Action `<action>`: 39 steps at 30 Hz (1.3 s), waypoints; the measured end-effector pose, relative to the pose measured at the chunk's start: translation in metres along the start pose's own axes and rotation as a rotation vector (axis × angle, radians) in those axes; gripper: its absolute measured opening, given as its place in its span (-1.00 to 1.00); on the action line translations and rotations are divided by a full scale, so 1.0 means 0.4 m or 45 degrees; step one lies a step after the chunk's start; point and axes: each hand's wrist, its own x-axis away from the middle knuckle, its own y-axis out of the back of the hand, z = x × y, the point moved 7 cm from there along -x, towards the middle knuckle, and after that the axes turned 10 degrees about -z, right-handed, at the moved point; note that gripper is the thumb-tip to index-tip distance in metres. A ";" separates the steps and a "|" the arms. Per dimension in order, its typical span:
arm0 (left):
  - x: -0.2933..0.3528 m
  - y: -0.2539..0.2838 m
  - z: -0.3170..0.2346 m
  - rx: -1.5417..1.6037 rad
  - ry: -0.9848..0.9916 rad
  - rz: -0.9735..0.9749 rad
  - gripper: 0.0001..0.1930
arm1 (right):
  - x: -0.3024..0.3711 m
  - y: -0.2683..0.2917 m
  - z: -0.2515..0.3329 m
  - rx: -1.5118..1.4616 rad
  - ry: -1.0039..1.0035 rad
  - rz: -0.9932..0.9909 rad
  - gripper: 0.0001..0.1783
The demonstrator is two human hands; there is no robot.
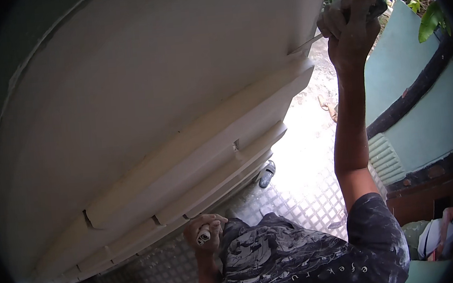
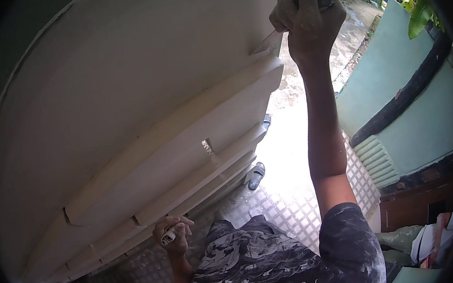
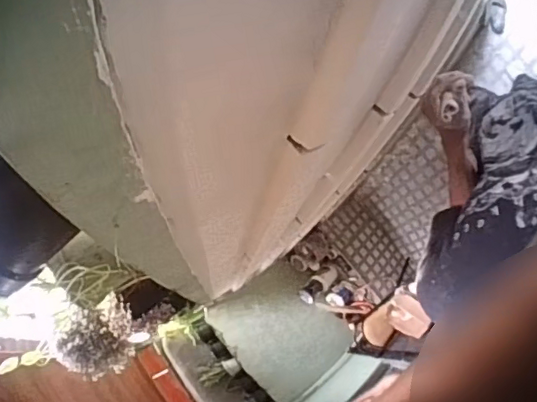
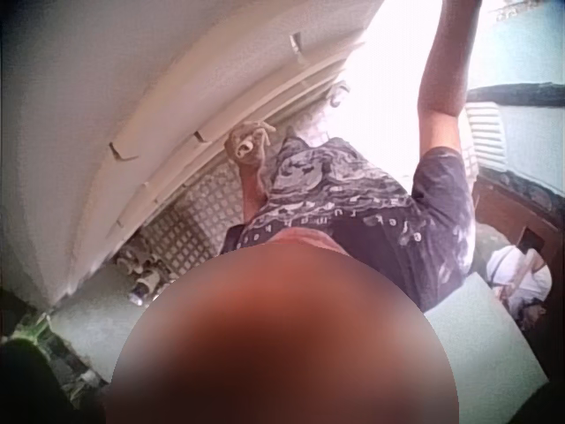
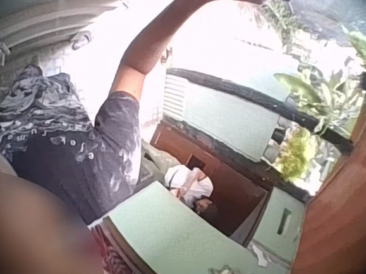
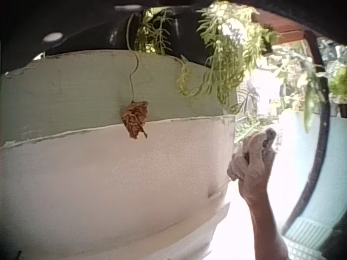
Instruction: Repairing or applying filler to cracks in a ceiling using a putty knife and scraper.
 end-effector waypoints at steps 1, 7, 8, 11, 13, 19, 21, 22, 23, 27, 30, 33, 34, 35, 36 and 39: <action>0.008 -0.013 -0.005 -0.004 0.004 -0.009 -0.84 | -0.013 0.008 0.008 -0.180 0.011 0.116 -0.59; 0.044 -0.064 -0.055 -0.185 -0.007 -0.106 -0.78 | -0.060 0.061 -0.045 0.099 -0.061 -0.018 -0.52; 0.046 -0.068 -0.062 -0.136 0.023 -0.151 -0.76 | -0.073 0.088 -0.039 0.059 -0.067 -0.158 -0.50; 0.054 -0.070 -0.073 -0.122 0.022 -0.257 -0.72 | -0.081 0.063 -0.076 0.153 -0.176 -0.096 -0.53; 0.072 -0.054 -0.062 -0.082 0.029 -0.357 -0.71 | -0.088 0.070 -0.087 0.138 -0.170 -0.025 -0.54; 0.062 -0.018 -0.080 -0.307 -0.100 -0.405 -0.86 | -0.098 0.104 -0.084 0.112 -0.161 -0.155 -0.62; 0.059 0.008 -0.093 -0.509 -0.239 -0.451 -0.89 | -0.109 0.120 -0.058 0.038 -0.056 -0.124 -0.58; 0.043 0.012 -0.093 -0.495 -0.249 -0.448 -0.89 | -0.120 0.125 -0.036 -0.033 0.053 -0.087 -0.53; 0.025 0.023 -0.105 -0.571 -0.302 -0.486 -0.91 | -0.118 0.143 -0.041 -0.050 0.064 -0.191 -0.53; -0.045 0.048 -0.172 -0.884 -0.583 -0.533 -0.80 | -0.106 0.126 -0.122 0.098 -0.122 -0.010 -0.56; -0.092 0.042 -0.208 -1.188 -0.836 -0.452 -0.71 | -0.126 0.174 -0.091 -0.048 -0.095 -0.143 -0.59; -0.155 0.013 -0.238 -1.410 -0.962 -0.526 -0.64 | -0.110 0.155 -0.117 -0.008 -0.150 -0.024 -0.66; -0.174 0.012 -0.238 -1.482 -0.985 -0.514 -0.60 | -0.107 0.158 -0.101 0.019 -0.131 -0.047 -0.66; -0.186 0.012 -0.237 -1.553 -1.009 -0.502 -0.56 | -0.099 0.160 -0.095 0.024 -0.130 -0.054 -0.66; -0.193 0.016 -0.235 -1.549 -1.012 -0.495 -0.56 | -0.093 0.167 -0.084 -0.040 -0.091 -0.100 -0.68; -0.224 0.014 -0.201 -1.663 -0.879 -0.407 -0.51 | -0.095 0.171 -0.093 -0.023 -0.077 -0.037 -0.71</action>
